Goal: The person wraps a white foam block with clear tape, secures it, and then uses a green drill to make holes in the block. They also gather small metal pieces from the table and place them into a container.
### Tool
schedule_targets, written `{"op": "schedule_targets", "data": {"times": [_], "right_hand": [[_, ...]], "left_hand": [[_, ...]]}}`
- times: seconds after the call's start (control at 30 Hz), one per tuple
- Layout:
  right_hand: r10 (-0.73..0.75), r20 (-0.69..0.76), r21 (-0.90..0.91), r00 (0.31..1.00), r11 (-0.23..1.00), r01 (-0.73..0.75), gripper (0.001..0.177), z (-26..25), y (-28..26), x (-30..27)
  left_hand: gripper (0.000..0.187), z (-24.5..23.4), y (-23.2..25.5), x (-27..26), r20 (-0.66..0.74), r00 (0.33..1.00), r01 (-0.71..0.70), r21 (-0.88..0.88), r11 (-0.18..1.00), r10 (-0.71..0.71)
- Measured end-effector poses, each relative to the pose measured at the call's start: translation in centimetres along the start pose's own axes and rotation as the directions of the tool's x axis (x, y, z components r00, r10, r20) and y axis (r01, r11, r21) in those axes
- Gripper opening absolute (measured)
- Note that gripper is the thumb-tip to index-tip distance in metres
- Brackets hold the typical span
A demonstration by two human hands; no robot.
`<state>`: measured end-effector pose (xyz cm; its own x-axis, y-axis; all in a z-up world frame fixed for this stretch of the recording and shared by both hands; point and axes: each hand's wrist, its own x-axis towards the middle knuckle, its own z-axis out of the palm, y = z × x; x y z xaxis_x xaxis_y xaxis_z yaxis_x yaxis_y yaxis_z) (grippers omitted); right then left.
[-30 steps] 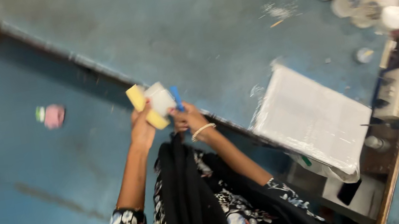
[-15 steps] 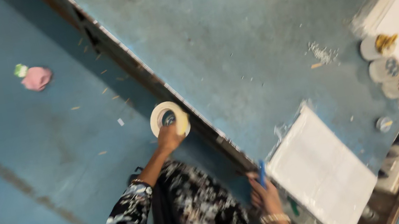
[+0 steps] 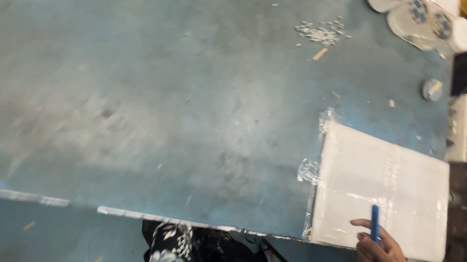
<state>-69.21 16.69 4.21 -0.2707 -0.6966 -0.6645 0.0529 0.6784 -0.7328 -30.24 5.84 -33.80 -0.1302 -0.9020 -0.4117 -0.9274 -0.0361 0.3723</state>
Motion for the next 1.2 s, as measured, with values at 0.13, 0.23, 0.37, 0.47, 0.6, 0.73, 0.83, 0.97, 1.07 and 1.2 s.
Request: {"op": "schedule_targets", "data": {"times": [0.13, 0.23, 0.37, 0.47, 0.6, 0.73, 0.83, 0.97, 1.07, 1.2], "right_hand": [[-0.012, -0.028, 0.064, 1.0, 0.998, 0.014, 0.035, 3.7, -5.1, -0.2], [-0.211, -0.048, 0.135, 0.976, 0.967, 0.216, 0.023, 5.0, -10.7, 2.6], [-0.41, -0.124, 0.223, 0.904, 0.876, 0.428, 0.021, 4.0, -18.9, 9.0], [-0.468, -0.187, 0.367, 0.864, 0.782, 0.503, 0.018, 1.9, -25.7, 16.2], [-0.669, -0.333, 0.451, 0.664, 0.506, 0.736, 0.019, -1.7, -34.1, 27.6], [-0.682, -0.446, 0.493, 0.579, 0.353, 0.795, 0.019, -4.6, -40.3, 39.4], [-0.619, -0.322, 0.586, 0.716, 0.464, 0.664, 0.02, -4.9, -41.4, 45.2], [-0.395, -0.149, 0.467, 0.906, 0.78, 0.417, 0.018, -3.4, -41.1, 48.9], [-0.387, -0.202, 0.26, 0.9, 0.864, 0.43, 0.012, -4.1, -40.2, 50.0], [-0.418, -0.297, 0.079, 0.858, 0.885, 0.459, 0.014, -4.6, -39.5, 51.1]], "left_hand": [[0.024, -2.0, -1.2, -1.2, 0.039, 0.999, 0.02, -0.045, 0.999, -0.018], [0.023, -5.6, -2.5, -3.8, 0.05, 0.998, 0.051, -0.129, 0.99, -0.045], [0.021, -11.4, -4.1, -8.2, 0.055, 0.993, 0.114, -0.279, 0.953, -0.103], [0.021, -16.8, -5.6, -11.9, 0.06, 0.982, 0.187, -0.364, 0.912, -0.177], [0.02, -25.4, -6.1, -15.0, 0.042, 0.957, 0.273, -0.454, 0.848, -0.285], [0.019, -32.4, -2.6, -13.2, -0.001, 0.925, 0.322, -0.523, 0.789, -0.379], [0.019, -38.7, -0.9, -17.5, -0.068, 0.91, 0.3, -0.569, 0.765, -0.408], [0.019, -45.5, 3.5, -18.8, -0.182, 0.913, 0.192, -0.598, 0.778, -0.366], [0.019, -47.9, 8.5, -15.4, -0.274, 0.928, 0.05, -0.577, 0.815, -0.251], [0.015, -47.2, 15.9, -6.6, -0.43, 0.903, -0.218, -0.45, 0.866, 0.004]]}}
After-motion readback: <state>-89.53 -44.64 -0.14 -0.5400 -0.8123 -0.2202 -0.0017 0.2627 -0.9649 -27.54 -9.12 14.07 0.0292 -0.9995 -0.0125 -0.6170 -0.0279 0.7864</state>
